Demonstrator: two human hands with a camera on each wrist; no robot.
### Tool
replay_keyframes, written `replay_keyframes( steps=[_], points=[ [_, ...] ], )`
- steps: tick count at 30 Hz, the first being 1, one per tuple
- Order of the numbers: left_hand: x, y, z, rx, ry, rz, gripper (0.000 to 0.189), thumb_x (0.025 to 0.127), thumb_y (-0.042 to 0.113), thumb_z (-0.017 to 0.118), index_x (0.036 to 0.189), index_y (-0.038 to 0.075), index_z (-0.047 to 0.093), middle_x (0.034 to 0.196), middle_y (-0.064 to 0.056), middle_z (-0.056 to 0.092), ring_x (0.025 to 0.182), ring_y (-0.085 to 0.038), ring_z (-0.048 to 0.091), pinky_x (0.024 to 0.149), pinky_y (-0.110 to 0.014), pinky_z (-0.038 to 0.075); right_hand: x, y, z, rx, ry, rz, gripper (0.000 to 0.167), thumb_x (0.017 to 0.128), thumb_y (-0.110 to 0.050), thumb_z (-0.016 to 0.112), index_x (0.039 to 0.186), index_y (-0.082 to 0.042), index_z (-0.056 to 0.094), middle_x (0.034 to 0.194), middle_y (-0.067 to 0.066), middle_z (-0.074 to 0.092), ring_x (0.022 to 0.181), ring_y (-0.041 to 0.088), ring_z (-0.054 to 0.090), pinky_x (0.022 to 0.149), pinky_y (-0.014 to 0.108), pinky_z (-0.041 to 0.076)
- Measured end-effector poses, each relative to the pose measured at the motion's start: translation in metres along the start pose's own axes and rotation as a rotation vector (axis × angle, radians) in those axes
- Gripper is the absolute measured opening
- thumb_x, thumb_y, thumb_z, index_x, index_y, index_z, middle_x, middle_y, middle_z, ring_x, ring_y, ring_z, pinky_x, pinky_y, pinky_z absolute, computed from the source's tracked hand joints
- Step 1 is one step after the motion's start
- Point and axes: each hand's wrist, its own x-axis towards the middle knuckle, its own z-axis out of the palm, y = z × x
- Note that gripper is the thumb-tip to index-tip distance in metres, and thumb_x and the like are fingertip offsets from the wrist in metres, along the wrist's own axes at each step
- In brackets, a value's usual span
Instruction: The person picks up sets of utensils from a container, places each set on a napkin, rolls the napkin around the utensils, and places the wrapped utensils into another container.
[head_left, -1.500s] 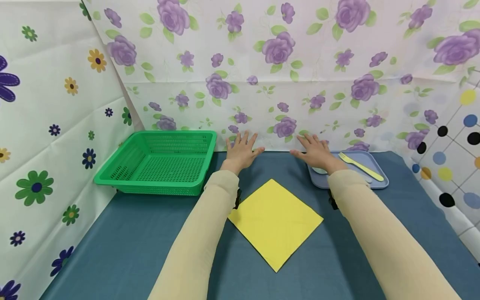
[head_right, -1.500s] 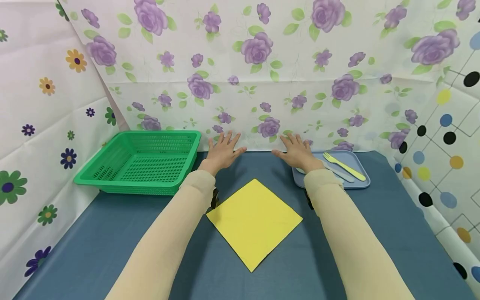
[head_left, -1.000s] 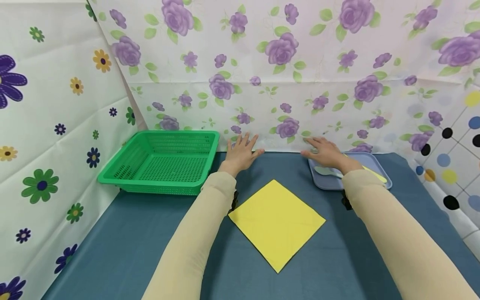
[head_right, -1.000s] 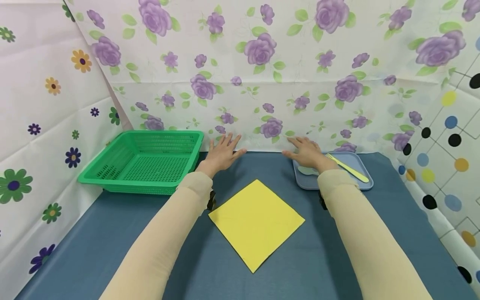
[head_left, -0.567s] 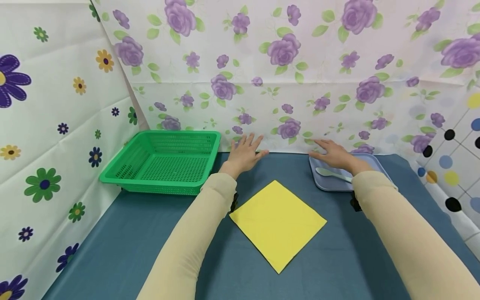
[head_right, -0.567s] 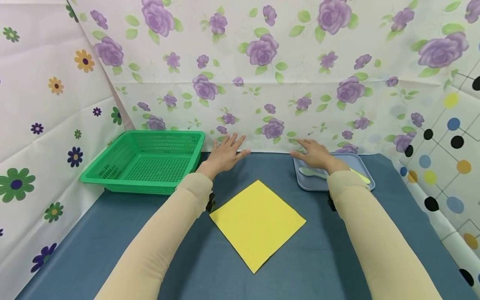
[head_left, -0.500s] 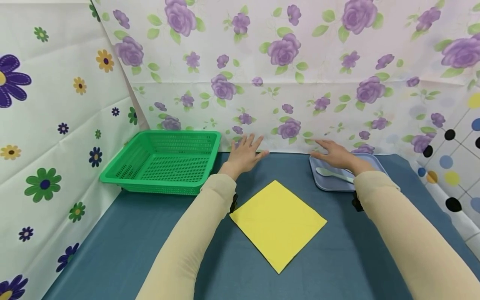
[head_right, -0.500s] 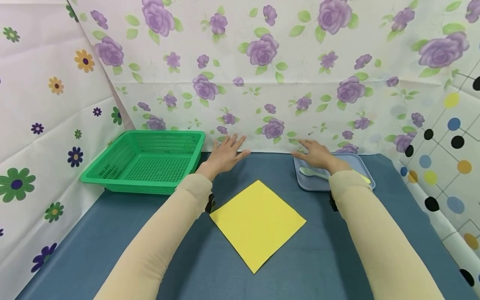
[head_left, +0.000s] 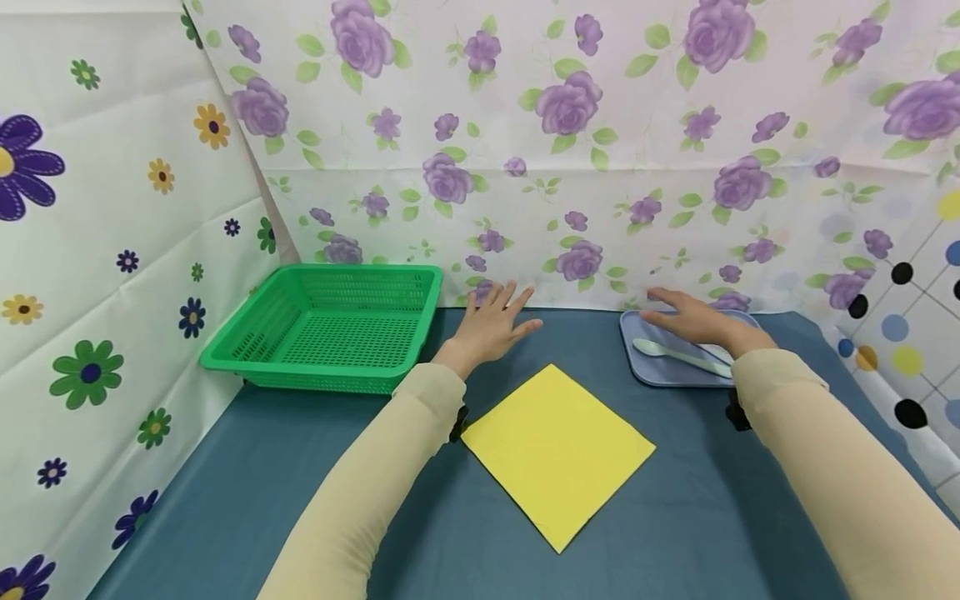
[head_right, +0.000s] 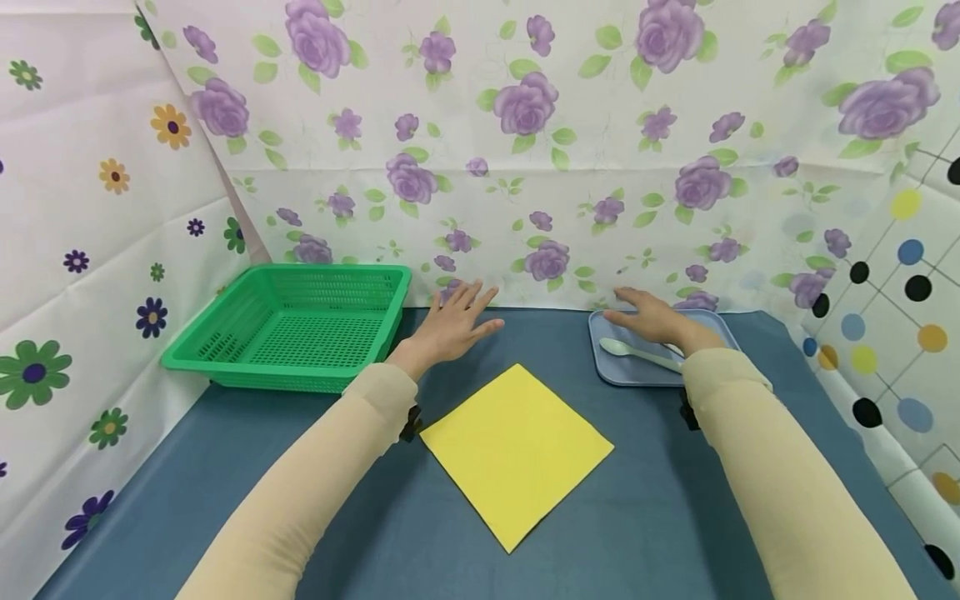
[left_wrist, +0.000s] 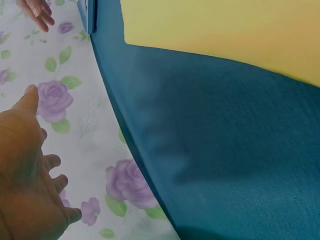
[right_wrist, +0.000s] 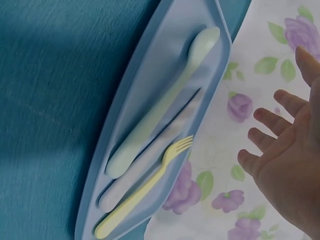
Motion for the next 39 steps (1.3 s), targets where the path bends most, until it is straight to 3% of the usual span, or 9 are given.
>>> replay_keyframes(
  steps=[7,15,21,31,39],
  points=[
    [-0.012,0.003,0.0,-0.038,-0.001,0.054,0.076,0.108,0.064,0.032,0.17,0.028,0.008,0.176,-0.006,0.0,0.161,-0.032,0.001,0.125,-0.065,-0.001,-0.008,0.01,-0.004,-0.003,-0.011,0.04,0.081,0.11,-0.052,0.045,0.166,-0.001,0.015,0.165,0.037,0.015,0.149,0.06,0.015,0.115,0.076,0.019],
    [-0.017,0.002,0.002,-0.067,-0.032,0.082,0.076,0.108,0.064,0.033,0.169,0.03,0.004,0.176,-0.003,-0.004,0.161,-0.028,-0.005,0.126,-0.062,-0.005,-0.014,0.017,-0.008,0.012,-0.02,0.02,0.075,0.112,-0.044,0.045,0.165,0.001,0.017,0.164,0.039,0.014,0.147,0.063,0.015,0.112,0.079,0.023],
    [-0.025,-0.002,0.001,-0.097,-0.035,0.145,0.074,0.11,0.061,0.034,0.17,0.028,0.005,0.176,-0.006,0.0,0.161,-0.028,-0.003,0.126,-0.064,-0.001,-0.021,0.023,-0.012,0.022,-0.054,0.03,0.076,0.112,-0.045,0.045,0.165,0.001,0.015,0.165,0.039,0.012,0.147,0.063,0.015,0.111,0.079,0.024],
    [-0.04,-0.007,0.0,-0.106,-0.048,0.196,0.074,0.109,0.061,0.036,0.169,0.029,0.006,0.176,-0.003,-0.002,0.161,-0.027,-0.002,0.126,-0.062,-0.002,-0.024,0.028,-0.019,0.047,-0.085,0.082,0.084,0.11,-0.056,0.043,0.166,0.0,0.015,0.164,0.039,0.013,0.146,0.064,0.017,0.109,0.08,0.025],
    [-0.055,-0.007,0.001,-0.114,-0.059,0.23,0.075,0.109,0.06,0.037,0.17,0.028,0.008,0.176,-0.006,0.004,0.161,-0.028,0.002,0.126,-0.063,0.002,-0.03,0.033,-0.021,-0.006,-0.073,0.052,0.079,0.111,-0.052,0.043,0.164,0.003,0.02,0.161,0.041,0.02,0.144,0.063,0.025,0.109,0.078,0.03]
  ],
)
